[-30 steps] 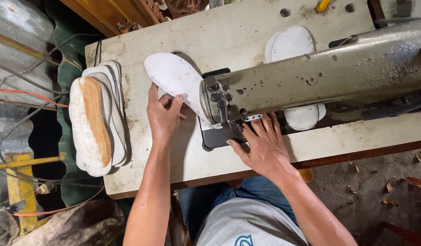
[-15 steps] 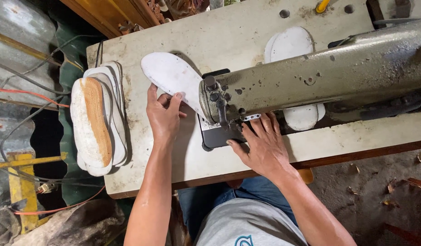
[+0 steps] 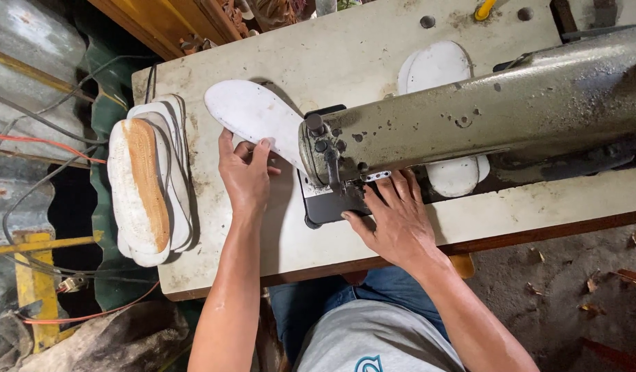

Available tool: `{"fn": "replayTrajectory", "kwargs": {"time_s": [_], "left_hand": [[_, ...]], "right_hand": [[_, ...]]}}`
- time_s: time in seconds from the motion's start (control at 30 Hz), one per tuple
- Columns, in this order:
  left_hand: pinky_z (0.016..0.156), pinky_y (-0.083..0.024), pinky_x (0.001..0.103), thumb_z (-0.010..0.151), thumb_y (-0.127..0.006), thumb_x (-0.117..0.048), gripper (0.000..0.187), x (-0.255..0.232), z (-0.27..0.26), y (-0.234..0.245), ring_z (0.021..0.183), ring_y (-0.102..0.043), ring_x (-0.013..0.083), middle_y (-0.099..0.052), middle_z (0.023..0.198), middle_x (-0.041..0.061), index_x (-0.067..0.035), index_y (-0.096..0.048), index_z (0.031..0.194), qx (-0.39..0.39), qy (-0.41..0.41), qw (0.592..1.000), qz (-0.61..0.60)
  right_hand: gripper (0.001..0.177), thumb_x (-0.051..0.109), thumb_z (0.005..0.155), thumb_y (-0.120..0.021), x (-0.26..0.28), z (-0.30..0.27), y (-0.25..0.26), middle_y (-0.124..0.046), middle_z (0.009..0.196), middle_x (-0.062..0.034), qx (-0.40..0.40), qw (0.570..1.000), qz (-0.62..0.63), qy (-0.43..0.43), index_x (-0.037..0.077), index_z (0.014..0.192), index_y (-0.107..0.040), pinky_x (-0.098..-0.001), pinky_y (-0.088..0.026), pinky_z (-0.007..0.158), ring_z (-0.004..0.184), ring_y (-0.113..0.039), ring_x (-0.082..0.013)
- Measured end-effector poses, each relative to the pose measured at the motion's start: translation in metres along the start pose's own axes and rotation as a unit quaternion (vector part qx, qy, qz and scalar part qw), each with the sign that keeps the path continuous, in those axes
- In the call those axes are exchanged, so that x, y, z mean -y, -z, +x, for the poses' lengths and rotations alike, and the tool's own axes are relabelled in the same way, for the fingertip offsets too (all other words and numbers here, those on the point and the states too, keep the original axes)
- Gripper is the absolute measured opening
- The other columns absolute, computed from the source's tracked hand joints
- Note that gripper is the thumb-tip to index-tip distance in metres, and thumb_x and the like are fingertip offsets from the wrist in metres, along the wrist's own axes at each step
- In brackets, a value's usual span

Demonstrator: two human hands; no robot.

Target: Using an industrial sewing machine to stitch the edges of shoe soles.

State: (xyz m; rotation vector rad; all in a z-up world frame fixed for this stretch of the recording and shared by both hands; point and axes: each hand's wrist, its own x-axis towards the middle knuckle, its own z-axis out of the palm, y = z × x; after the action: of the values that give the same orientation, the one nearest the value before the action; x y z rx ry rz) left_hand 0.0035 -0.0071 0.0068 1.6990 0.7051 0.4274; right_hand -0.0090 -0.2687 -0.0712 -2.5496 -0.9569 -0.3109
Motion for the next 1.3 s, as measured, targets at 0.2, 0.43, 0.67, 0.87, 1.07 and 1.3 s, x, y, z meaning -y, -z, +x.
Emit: {"fn": "replayTrajectory", "kwargs": {"time_s": [0.2,0.43,0.67,0.87,1.07,1.3], "left_hand": [[0.053,-0.069,0.028,0.098,-0.065,-0.006,0.065,0.008,0.002,0.000,0.077,-0.071,0.0235,-0.071,0.091,0.017,0.005,-0.032,0.153,-0.013,-0.004,0.999,-0.032],[0.054,-0.069,0.028,0.097,-0.066,-0.005,0.062,0.015,-0.003,-0.003,0.077,-0.073,0.0224,-0.069,0.088,0.015,0.003,-0.033,0.150,-0.040,-0.033,0.995,-0.088],[0.056,-0.071,0.031,0.098,-0.065,-0.005,0.053,0.029,0.003,0.004,0.075,-0.074,0.0236,-0.069,0.088,0.012,0.000,-0.039,0.144,-0.080,-0.033,0.990,-0.111],[0.054,-0.069,0.034,0.101,-0.061,-0.009,0.041,0.024,0.010,0.037,0.073,-0.072,0.0247,-0.065,0.090,0.013,-0.002,-0.045,0.138,-0.136,-0.094,0.981,-0.099],[0.070,-0.057,0.046,0.103,-0.059,-0.005,0.039,0.001,0.021,0.115,0.091,-0.062,0.0308,-0.065,0.105,0.029,0.010,-0.053,0.139,-0.107,-0.186,0.972,0.099],[0.081,-0.053,0.059,0.097,-0.066,0.002,0.050,-0.002,0.021,0.183,0.095,-0.065,0.0463,-0.067,0.108,0.024,0.006,-0.053,0.145,-0.154,-0.220,0.851,0.451]], "right_hand": [[0.050,0.047,0.092,-0.065,0.000,0.000,0.000,-0.055,0.143,-0.0199,-0.003,1.000,-0.005,0.002,0.012,0.127,-0.068,-0.0603,-0.028,0.120,0.142,-0.043,-0.0397],[0.048,0.049,0.091,-0.066,0.004,0.007,0.011,-0.057,0.139,-0.0190,-0.024,0.999,-0.018,0.013,0.011,0.120,-0.069,-0.0575,-0.030,0.119,0.138,-0.046,-0.0379],[0.047,0.046,0.091,-0.068,0.008,0.009,0.017,-0.056,0.140,-0.0195,-0.039,0.999,-0.018,0.023,0.010,0.122,-0.069,-0.0566,-0.030,0.120,0.138,-0.046,-0.0383],[0.046,0.045,0.089,-0.071,0.011,0.010,0.022,-0.058,0.138,-0.0180,-0.054,0.998,-0.015,0.029,0.010,0.119,-0.070,-0.0560,-0.032,0.120,0.138,-0.048,-0.0375],[0.051,0.049,0.090,-0.069,0.013,0.010,0.024,-0.057,0.139,-0.0157,-0.060,0.997,-0.035,0.034,0.014,0.128,-0.067,-0.0552,-0.032,0.121,0.140,-0.047,-0.0356],[0.052,0.050,0.090,-0.068,0.012,0.009,0.023,-0.055,0.145,-0.0129,-0.056,0.998,-0.030,0.028,0.017,0.130,-0.067,-0.0554,-0.031,0.122,0.143,-0.045,-0.0345]]}}
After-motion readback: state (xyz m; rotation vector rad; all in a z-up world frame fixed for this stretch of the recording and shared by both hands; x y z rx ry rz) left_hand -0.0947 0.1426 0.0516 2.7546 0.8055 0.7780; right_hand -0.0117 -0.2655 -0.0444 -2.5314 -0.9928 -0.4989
